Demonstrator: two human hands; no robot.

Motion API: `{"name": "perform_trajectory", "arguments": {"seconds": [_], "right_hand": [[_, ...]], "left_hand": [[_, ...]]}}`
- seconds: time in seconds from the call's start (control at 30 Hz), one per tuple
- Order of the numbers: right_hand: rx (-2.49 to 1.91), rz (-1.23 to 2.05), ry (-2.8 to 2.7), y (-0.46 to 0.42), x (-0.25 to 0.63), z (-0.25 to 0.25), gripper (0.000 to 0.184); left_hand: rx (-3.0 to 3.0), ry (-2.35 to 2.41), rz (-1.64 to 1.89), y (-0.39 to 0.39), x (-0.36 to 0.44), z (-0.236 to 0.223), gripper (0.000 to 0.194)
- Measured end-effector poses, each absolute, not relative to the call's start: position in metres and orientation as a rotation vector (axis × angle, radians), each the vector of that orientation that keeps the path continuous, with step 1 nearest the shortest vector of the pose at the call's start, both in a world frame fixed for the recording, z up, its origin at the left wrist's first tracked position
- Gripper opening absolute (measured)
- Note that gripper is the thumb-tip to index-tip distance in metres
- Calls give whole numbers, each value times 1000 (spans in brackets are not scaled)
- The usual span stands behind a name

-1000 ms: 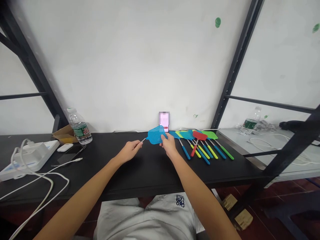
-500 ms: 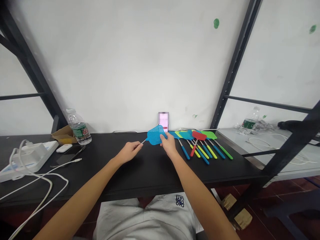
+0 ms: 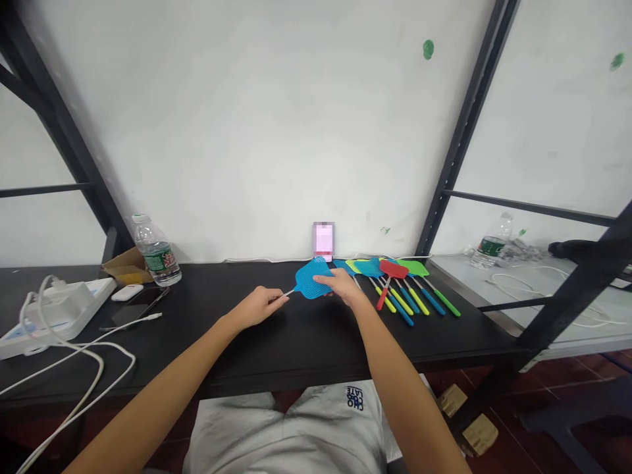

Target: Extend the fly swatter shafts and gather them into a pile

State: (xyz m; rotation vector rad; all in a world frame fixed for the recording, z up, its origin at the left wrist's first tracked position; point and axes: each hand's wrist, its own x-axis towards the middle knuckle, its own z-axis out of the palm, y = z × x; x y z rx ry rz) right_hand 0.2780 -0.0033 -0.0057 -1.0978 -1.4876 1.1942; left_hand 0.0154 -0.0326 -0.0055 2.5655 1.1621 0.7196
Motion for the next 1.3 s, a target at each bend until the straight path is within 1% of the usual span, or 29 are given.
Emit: {"name": "perform_trajectory", "arguments": {"seconds": [0.17, 0.43, 0.57, 0.67, 0.8, 1.0, 1.13, 1.3], "right_hand": [[-1074, 1287, -1552, -7, 281, -4, 36], [-1052, 1243, -1569, -11, 277, -5, 35], [-1053, 1266, -1569, -10, 276, -4, 39], [-1051, 1222, -1523, -7, 277, -4, 42], [-971, 1226, -1487, -6, 279, -5, 42], [-844, 1346, -1483, -9, 275, -5, 43], [-796, 1353, -1468, -9, 273, -5, 43], [-770, 1311, -1493, -9, 273, -5, 39]], "left_hand": [[2682, 1240, 676, -38, 18, -4, 43], [2864, 1459, 555, -39, 25, -8, 37], [2938, 1514, 505, -40, 29, -9, 32], [2936, 1495, 511, -42, 31, -6, 29], [2888, 1425, 511, -45, 31, -4, 27], [2808, 1365, 557, -44, 27, -7, 29], [2749, 1322, 610, -44, 26, -5, 30], [2712, 1219, 654, -46, 26, -1, 31]]}}
